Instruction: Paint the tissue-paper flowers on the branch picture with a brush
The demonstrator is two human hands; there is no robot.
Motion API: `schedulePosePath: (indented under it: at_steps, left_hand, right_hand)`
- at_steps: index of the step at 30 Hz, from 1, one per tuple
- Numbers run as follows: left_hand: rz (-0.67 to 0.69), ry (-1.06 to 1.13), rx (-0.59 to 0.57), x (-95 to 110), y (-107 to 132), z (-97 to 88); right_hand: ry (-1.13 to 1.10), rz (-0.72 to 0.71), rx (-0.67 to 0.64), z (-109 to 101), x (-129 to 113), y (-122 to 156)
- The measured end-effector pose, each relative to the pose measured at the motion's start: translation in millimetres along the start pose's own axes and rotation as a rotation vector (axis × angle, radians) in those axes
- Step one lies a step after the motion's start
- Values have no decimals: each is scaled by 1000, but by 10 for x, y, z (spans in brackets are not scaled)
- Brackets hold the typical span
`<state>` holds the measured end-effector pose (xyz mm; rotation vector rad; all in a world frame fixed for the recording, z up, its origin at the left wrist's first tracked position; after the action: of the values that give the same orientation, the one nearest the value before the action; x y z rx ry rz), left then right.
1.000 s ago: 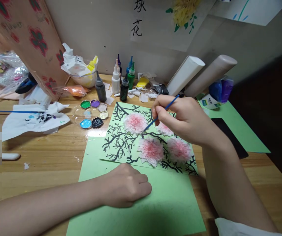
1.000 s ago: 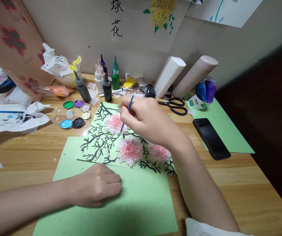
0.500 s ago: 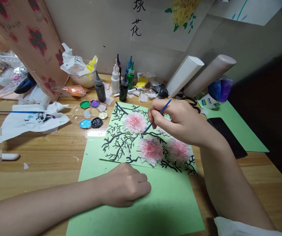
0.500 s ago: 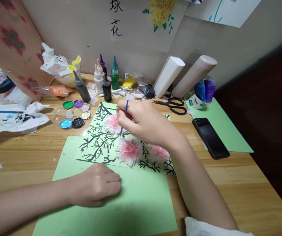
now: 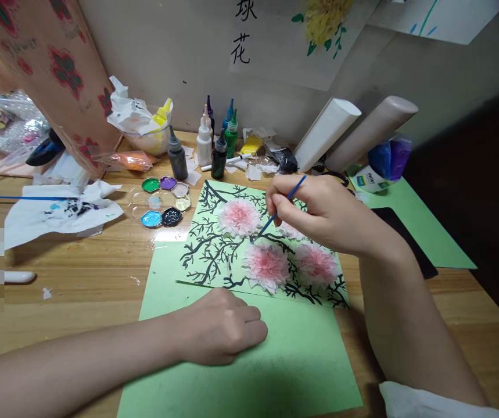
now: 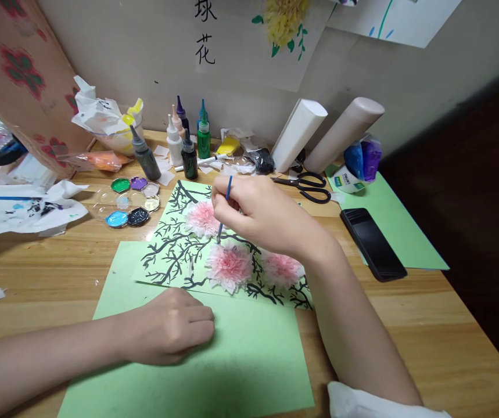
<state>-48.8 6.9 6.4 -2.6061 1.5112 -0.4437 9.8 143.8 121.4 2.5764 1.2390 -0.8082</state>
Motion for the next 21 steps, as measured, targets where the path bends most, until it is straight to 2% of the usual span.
schedulePosePath:
  at_steps: [8,21]
  left_hand:
    - [1,0,2,2,3,7]
    - [-2,-4,12,-2,-3,-17]
  right_hand:
    - [-103,19,3,-118,83,51]
    - [-85,21,-68,-43,93,21]
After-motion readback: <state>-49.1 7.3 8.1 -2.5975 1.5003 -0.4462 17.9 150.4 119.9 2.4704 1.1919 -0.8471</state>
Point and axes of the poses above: each hand's wrist, its own y-axis away from the middle knuckle, its own z-axis out of the palm, x = y × z, the point moved 6 cm from there along -y, towards the middle knuckle, and after that the axes turned 8 degrees about -y, right-handed, at the moved point
